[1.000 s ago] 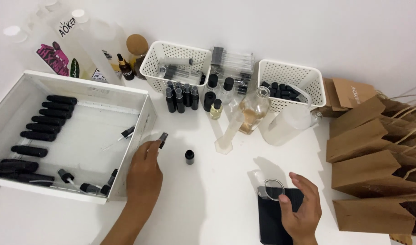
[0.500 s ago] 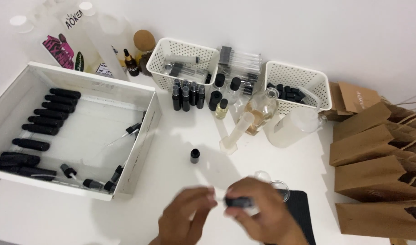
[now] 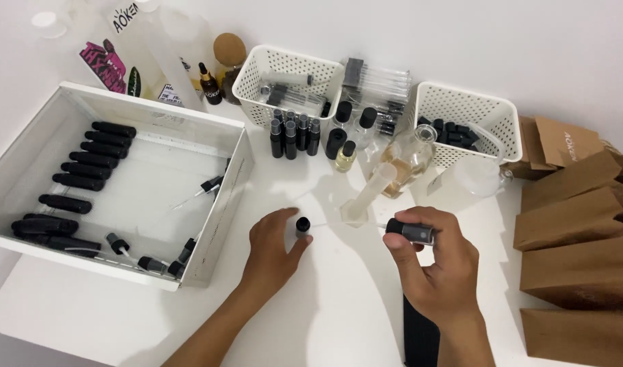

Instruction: The person uses a pipette to transfer a clear liquid from a large bottle into a small glass beaker. They then pour the liquid from the beaker into a small black dropper bottle and secure the cap. The filled bottle is placed into a white storage box alongside other similar bottles.

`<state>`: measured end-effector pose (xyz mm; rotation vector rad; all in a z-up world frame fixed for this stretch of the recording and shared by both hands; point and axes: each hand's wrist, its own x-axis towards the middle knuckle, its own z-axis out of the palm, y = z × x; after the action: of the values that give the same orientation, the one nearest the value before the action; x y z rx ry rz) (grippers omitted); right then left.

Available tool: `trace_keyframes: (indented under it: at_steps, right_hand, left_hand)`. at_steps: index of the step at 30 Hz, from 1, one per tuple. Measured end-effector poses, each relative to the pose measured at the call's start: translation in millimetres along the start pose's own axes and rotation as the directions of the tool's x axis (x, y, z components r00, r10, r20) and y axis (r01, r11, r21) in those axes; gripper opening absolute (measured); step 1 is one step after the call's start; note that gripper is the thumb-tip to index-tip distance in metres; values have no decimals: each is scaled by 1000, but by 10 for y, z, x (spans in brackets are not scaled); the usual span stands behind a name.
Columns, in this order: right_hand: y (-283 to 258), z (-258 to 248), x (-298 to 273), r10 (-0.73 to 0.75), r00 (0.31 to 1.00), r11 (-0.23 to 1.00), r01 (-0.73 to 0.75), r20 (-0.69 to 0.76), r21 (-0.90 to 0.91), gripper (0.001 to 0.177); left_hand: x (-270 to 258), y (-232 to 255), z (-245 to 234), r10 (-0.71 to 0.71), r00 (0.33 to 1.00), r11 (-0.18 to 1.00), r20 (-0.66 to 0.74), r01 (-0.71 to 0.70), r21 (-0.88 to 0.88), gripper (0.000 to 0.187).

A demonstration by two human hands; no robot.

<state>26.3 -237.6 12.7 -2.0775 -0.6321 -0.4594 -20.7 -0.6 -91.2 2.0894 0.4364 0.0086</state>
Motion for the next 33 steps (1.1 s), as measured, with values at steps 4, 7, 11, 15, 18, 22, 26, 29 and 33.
trace_keyframes:
  at_steps: [4, 7, 11, 15, 18, 22, 26, 29, 33]
  right_hand:
    - [40, 17, 35, 22, 998, 1000, -22, 57, -4, 27]
    - [113, 52, 50, -55, 996, 997, 59, 76, -52, 28]
    - [123, 110, 71, -24, 992, 997, 33, 127, -72, 30]
    - [96, 160, 154, 74, 965, 996, -57, 253, -74, 29]
    - [83, 209, 217, 130, 918, 989, -148, 375, 17, 29]
    - [75, 235, 259, 128, 922, 974, -185, 366, 126, 26]
    - [127, 260, 284, 140, 903, 982, -180, 407, 61, 27]
    - [179, 334, 280, 128, 897, 986, -161, 423, 43, 27]
    - [213, 470, 264, 137, 853, 978, -198, 503, 70, 30]
  left_hand:
    - [76, -180, 133, 275, 954, 960, -119, -266, 90, 31]
    - [66, -94, 110, 479, 855, 876, -200, -450, 175, 28]
    - [24, -13, 86, 503, 843, 864, -189, -489, 120, 33]
    - [52, 55, 87, 580, 792, 815, -191, -560, 153, 35]
    - [76, 204, -12, 588, 806, 809, -75, -587, 37, 35]
    - [184, 253, -70, 592, 805, 806, 22, -591, -39, 36]
    - [256, 197, -52, 720, 694, 690, -23, -719, -78, 34]
    - [270, 144, -10, 747, 665, 659, -28, -745, -102, 33]
    - [259, 52, 60, 769, 639, 634, -41, -768, -89, 37]
